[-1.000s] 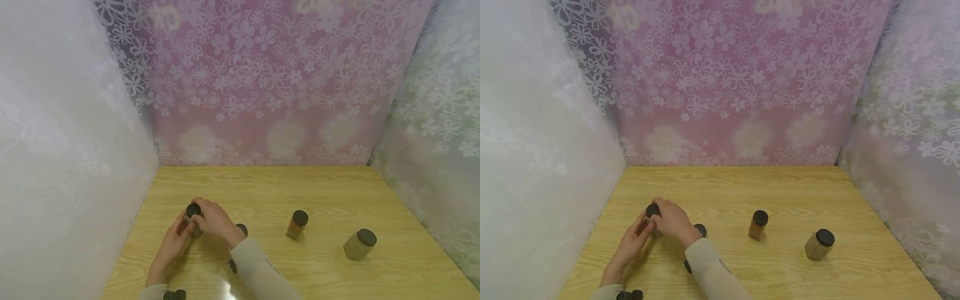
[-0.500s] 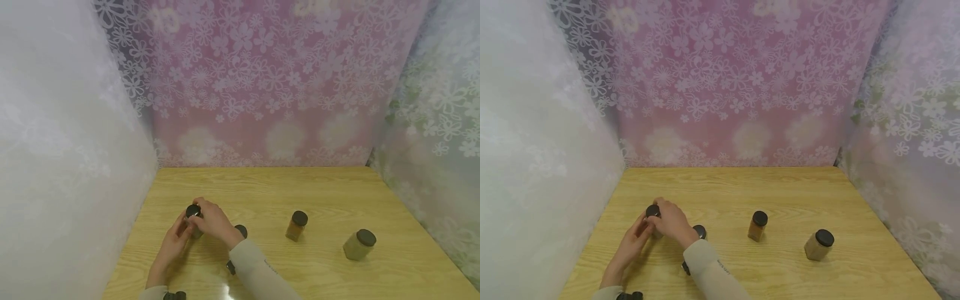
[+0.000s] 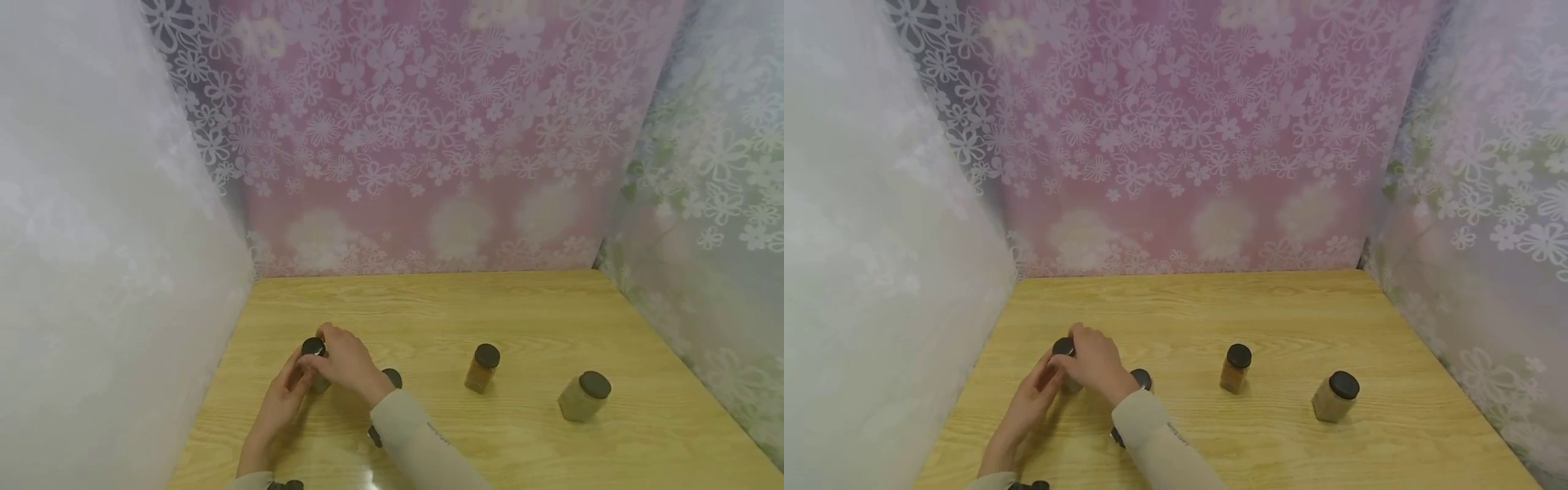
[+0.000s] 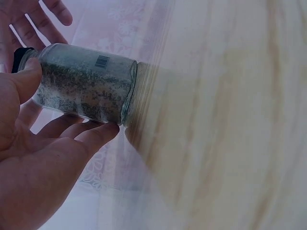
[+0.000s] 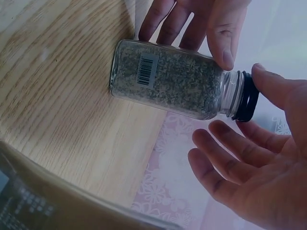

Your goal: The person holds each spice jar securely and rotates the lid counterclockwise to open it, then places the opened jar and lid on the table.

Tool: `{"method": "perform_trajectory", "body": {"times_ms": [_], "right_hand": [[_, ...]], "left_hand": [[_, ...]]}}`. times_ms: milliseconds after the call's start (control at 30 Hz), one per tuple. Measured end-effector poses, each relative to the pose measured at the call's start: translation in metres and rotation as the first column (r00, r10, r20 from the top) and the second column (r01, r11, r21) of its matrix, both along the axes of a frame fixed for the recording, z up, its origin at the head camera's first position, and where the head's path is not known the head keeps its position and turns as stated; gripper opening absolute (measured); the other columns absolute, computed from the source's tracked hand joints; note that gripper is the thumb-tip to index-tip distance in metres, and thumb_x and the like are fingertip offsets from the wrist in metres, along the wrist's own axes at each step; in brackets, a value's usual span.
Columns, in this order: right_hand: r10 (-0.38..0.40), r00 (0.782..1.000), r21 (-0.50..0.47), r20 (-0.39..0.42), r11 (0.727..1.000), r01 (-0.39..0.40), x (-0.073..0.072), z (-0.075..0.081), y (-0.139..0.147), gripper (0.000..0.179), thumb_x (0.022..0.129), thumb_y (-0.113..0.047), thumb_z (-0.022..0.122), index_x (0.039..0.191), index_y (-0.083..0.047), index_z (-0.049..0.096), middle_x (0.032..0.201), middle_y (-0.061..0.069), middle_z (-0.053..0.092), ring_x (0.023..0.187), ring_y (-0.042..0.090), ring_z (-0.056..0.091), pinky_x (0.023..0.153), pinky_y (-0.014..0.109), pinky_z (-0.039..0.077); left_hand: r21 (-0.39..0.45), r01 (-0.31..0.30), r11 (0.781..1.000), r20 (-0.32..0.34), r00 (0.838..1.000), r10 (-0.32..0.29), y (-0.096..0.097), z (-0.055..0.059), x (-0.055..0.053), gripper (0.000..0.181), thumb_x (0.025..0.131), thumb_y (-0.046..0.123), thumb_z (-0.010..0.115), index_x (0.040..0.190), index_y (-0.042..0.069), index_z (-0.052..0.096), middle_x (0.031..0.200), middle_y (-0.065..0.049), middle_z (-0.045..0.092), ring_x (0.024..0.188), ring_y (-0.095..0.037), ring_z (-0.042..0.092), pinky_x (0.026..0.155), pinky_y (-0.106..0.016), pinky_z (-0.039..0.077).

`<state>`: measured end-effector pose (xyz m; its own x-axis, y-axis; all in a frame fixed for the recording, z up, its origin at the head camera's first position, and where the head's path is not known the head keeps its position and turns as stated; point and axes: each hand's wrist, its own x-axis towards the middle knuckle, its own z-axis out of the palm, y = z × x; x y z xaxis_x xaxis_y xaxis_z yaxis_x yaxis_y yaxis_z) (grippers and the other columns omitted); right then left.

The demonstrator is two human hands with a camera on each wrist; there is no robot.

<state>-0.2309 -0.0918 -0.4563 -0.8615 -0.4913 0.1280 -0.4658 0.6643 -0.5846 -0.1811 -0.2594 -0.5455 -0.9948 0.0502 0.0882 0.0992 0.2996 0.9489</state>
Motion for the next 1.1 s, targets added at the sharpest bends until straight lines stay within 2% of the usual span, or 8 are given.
{"method": "perform_trajectory", "body": {"times_ms": [133,267,433,600,667,767,1000,1100], "right_hand": [[0.001,1.0,-0.007,0.01,1.0,-0.001,0.0,0.0,0.0,0.051,0.095,-0.041,0.068,0.132,-0.009,0.058,0.124,0.006,0.065,0.102,0.018,0.064,0.078,0.028,0.054],[0.053,0.997,-0.061,0.059,0.997,-0.049,0.002,-0.001,0.001,0.05,0.099,-0.033,0.064,0.14,-0.007,0.052,0.132,0.008,0.061,0.113,0.021,0.062,0.086,0.028,0.055],[0.08,0.993,-0.1,0.091,0.992,-0.071,0.003,-0.001,0.004,0.053,0.101,-0.029,0.061,0.147,-0.009,0.045,0.139,0.011,0.057,0.122,0.023,0.059,0.092,0.03,0.054],[0.037,0.995,-0.109,0.093,0.994,-0.027,0.002,-0.002,0.004,0.061,0.096,-0.039,0.066,0.143,-0.007,0.044,0.129,0.015,0.063,0.105,0.022,0.066,0.082,0.029,0.056],[0.023,0.996,-0.112,0.086,0.994,-0.013,0.001,-0.004,0.004,0.058,0.095,-0.04,0.068,0.138,-0.006,0.048,0.123,0.014,0.065,0.099,0.019,0.067,0.078,0.026,0.056],[0.009,0.997,-0.116,0.072,0.993,0.0,0.0,-0.007,0.004,0.051,0.094,-0.037,0.07,0.132,-0.007,0.054,0.118,0.01,0.067,0.097,0.016,0.065,0.076,0.023,0.055],[0.077,0.994,-0.163,0.073,0.985,-0.064,-0.003,-0.01,0.006,0.047,0.099,-0.026,0.064,0.141,-0.009,0.052,0.124,0.007,0.065,0.097,0.011,0.06,0.077,0.021,0.052],[0.068,0.993,-0.165,0.092,0.985,-0.052,-0.003,-0.011,0.005,0.054,0.098,-0.027,0.066,0.145,-0.009,0.047,0.124,0.009,0.064,0.096,0.011,0.062,0.076,0.022,0.053]], "left_hand": [[0.011,0.005,1.0,-0.022,1.0,-0.005,0.0,-0.001,0.001,0.063,0.104,0.031,0.053,0.158,0.017,0.025,0.156,-0.019,0.036,0.142,-0.04,0.038,0.111,-0.055,0.038],[0.012,0.022,1.0,-0.053,0.998,-0.021,0.0,-0.002,0.001,0.061,0.105,0.026,0.052,0.159,0.018,0.024,0.157,-0.02,0.034,0.141,-0.042,0.038,0.11,-0.056,0.038],[0.01,0.017,1.0,-0.028,0.999,-0.017,0.0,-0.002,0.001,0.062,0.105,0.03,0.052,0.159,0.022,0.023,0.158,-0.018,0.034,0.142,-0.039,0.038,0.111,-0.056,0.038],[0.02,0.022,1.0,-0.029,0.999,-0.021,0.001,-0.002,0.0,0.062,0.104,0.03,0.053,0.159,0.021,0.024,0.158,-0.016,0.034,0.143,-0.037,0.038,0.111,-0.05,0.039],[0.024,0.031,0.999,-0.04,0.999,-0.03,0.001,-0.003,0.0,0.062,0.105,0.029,0.052,0.159,0.019,0.024,0.158,-0.017,0.034,0.143,-0.039,0.037,0.111,-0.051,0.039],[0.021,0.028,0.999,-0.041,0.999,-0.027,0.002,-0.003,0.0,0.063,0.104,0.031,0.053,0.159,0.019,0.024,0.157,-0.019,0.035,0.142,-0.041,0.038,0.111,-0.053,0.038],[0.023,0.007,1.0,-0.012,1.0,-0.006,0.001,-0.002,-0.002,0.062,0.104,0.034,0.053,0.158,0.025,0.025,0.159,-0.016,0.034,0.143,-0.037,0.036,0.113,-0.055,0.035],[0.025,0.012,1.0,-0.027,1.0,-0.011,0.001,-0.003,-0.002,0.061,0.104,0.032,0.053,0.158,0.024,0.026,0.158,-0.017,0.035,0.143,-0.038,0.037,0.112,-0.054,0.037]]}}
